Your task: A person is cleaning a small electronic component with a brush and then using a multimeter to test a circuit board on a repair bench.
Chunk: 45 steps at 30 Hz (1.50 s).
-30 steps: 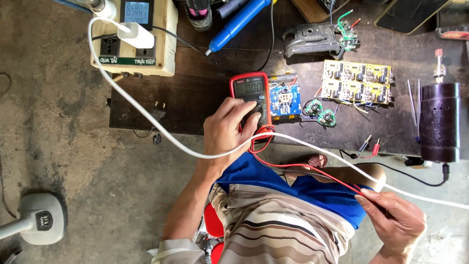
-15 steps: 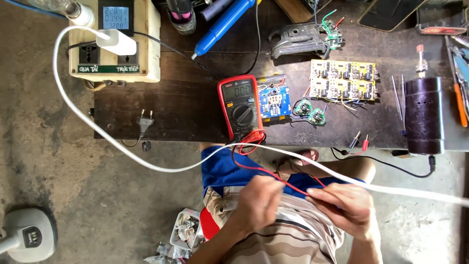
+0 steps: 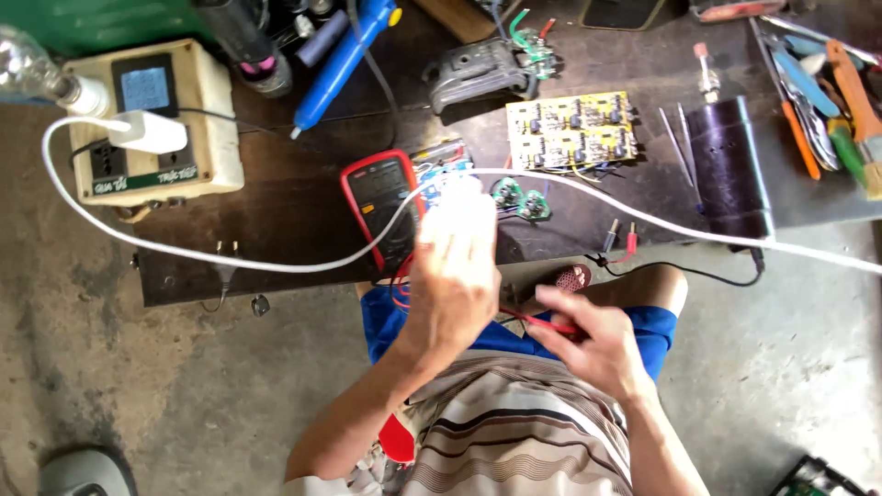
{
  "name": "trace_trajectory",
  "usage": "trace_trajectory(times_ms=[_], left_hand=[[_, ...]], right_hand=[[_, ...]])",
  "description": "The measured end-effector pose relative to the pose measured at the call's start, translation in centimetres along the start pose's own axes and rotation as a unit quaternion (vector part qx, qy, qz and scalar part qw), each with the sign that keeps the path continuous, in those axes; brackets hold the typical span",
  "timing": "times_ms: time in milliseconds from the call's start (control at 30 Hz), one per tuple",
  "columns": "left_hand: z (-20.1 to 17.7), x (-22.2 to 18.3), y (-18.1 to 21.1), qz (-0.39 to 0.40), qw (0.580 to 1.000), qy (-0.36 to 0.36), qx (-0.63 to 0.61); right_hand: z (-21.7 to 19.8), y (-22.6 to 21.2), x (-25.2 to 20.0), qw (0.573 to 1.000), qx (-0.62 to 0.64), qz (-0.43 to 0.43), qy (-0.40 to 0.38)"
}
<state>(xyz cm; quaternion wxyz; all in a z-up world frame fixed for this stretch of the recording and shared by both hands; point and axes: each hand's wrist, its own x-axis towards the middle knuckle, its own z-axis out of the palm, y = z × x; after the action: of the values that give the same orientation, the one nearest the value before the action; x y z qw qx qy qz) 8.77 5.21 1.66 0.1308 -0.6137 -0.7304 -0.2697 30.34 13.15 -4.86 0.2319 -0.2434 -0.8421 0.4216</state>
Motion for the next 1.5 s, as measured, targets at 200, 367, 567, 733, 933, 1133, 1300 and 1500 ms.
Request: trace_trajectory(times_ms=[200,367,567,733,933,1133,1300,1500], left_hand=[[-0.8,2.8,-3.2,-0.032,0.992,-0.057,0.109],[1.1,2.2,-5.1,-0.049,0.973,-0.160,0.157],[1.7,2.0,-3.4,-0.066,0.981,-0.115,0.140],[2.4,2.4,1.0,-0.080,0.981,-0.120,0.130],[1.1,0.7,3.1,-0.057,0.995,0.020,0.083],[-4.1,-4.7,4.2,-0.007,0.998,0.018,-0.056],[-4.1,-8.5,4.2,-0.022,0.992,0.015,-0.121],[-3.6,-8.2,4.1,-0.034,0.962,0.054,-0.266]], right_hand=[[2.2,-1.6,6.3,0.984,-0.092,-0.021,0.148],[3.1,-1.9,9.3,0.953,-0.280,0.031,0.112],[1.8,0.4,9.0,0.930,-0.339,0.033,0.135],[-1.1,-0.4,8.1,0.950,-0.264,0.039,0.161],[-3.0,-1.0,4.8,0.971,-0.198,0.041,0.124],[-3.8,-1.9,0.2,0.987,-0.033,0.154,0.043],[-4.3,-0.6,-0.4,0.992,-0.010,0.126,0.014],[-7.4,-3.0,1.5,0.996,0.001,0.087,-0.012]])
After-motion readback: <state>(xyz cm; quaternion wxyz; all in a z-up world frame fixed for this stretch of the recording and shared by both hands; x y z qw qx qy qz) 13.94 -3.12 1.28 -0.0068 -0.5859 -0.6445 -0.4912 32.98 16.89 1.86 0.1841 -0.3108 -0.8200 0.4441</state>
